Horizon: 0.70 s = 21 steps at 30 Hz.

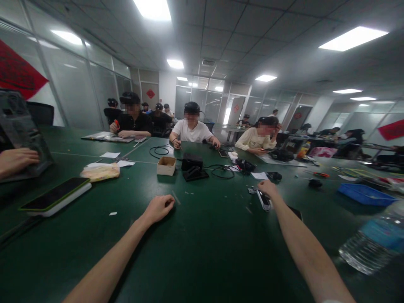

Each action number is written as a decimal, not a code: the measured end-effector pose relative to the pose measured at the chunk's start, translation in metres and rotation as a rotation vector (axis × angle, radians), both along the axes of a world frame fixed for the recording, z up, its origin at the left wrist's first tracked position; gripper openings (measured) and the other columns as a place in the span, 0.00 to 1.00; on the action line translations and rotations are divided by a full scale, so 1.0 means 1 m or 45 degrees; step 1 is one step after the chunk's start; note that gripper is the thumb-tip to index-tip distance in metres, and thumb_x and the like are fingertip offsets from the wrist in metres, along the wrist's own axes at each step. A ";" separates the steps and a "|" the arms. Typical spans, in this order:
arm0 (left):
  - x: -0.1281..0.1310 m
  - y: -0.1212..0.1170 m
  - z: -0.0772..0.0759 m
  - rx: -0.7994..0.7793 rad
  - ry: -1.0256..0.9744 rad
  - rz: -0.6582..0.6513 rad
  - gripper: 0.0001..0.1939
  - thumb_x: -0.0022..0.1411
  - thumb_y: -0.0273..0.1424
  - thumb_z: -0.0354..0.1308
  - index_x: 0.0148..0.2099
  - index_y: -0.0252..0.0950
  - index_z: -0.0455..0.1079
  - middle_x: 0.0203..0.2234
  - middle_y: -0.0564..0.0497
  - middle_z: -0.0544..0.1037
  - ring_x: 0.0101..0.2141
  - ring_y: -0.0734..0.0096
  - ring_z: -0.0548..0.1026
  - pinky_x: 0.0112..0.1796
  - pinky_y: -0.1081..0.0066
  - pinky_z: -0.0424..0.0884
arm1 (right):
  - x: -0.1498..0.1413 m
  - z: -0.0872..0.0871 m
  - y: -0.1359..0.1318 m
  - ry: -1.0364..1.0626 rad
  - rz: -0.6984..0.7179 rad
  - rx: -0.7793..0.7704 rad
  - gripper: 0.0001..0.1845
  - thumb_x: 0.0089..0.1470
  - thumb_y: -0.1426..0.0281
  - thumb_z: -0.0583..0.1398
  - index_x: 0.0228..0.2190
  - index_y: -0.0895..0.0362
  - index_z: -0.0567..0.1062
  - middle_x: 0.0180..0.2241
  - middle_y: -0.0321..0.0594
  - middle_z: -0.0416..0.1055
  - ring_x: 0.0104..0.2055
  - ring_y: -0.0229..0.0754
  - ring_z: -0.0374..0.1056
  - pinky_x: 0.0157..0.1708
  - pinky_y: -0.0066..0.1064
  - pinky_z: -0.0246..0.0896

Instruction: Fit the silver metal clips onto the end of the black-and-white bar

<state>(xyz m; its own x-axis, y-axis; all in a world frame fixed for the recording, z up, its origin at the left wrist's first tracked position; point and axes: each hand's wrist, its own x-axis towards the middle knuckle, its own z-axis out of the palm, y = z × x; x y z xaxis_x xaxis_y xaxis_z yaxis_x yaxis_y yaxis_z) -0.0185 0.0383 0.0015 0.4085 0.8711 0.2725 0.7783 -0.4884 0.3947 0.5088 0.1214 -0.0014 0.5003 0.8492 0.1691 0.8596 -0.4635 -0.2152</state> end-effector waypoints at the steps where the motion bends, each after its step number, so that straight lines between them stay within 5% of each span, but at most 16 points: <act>1: 0.000 0.000 0.000 -0.003 -0.006 -0.003 0.11 0.61 0.34 0.48 0.36 0.37 0.72 0.29 0.51 0.78 0.30 0.69 0.75 0.32 0.73 0.66 | -0.001 0.003 -0.005 -0.005 -0.007 0.012 0.14 0.50 0.67 0.56 0.37 0.57 0.78 0.37 0.49 0.75 0.41 0.49 0.71 0.38 0.32 0.62; 9: 0.000 0.002 0.000 -0.011 0.001 -0.015 0.12 0.60 0.34 0.48 0.37 0.38 0.72 0.29 0.52 0.78 0.29 0.69 0.74 0.31 0.73 0.64 | -0.025 -0.015 -0.058 0.013 -0.007 -0.056 0.19 0.50 0.62 0.57 0.40 0.60 0.75 0.38 0.53 0.73 0.41 0.52 0.70 0.38 0.35 0.63; 16: -0.003 0.006 -0.004 -0.012 -0.013 -0.034 0.13 0.61 0.37 0.48 0.38 0.38 0.72 0.31 0.51 0.78 0.32 0.67 0.75 0.33 0.72 0.66 | -0.036 -0.021 -0.065 0.026 -0.048 -0.061 0.25 0.51 0.59 0.57 0.44 0.67 0.71 0.39 0.58 0.72 0.41 0.53 0.70 0.38 0.36 0.63; 21: -0.004 0.007 -0.003 -0.017 -0.016 -0.040 0.13 0.61 0.36 0.48 0.38 0.38 0.72 0.31 0.50 0.78 0.32 0.66 0.75 0.34 0.70 0.67 | -0.047 -0.017 -0.075 0.030 0.045 -0.004 0.19 0.50 0.60 0.58 0.38 0.61 0.75 0.36 0.50 0.73 0.41 0.49 0.70 0.38 0.32 0.61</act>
<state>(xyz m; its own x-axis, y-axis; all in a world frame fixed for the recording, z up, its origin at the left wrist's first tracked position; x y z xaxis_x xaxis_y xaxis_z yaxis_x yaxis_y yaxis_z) -0.0220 0.0451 -0.0018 0.4325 0.8615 0.2660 0.7576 -0.5072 0.4108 0.4618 0.0459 -0.0187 0.4736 0.8670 0.1552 0.8702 -0.4334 -0.2342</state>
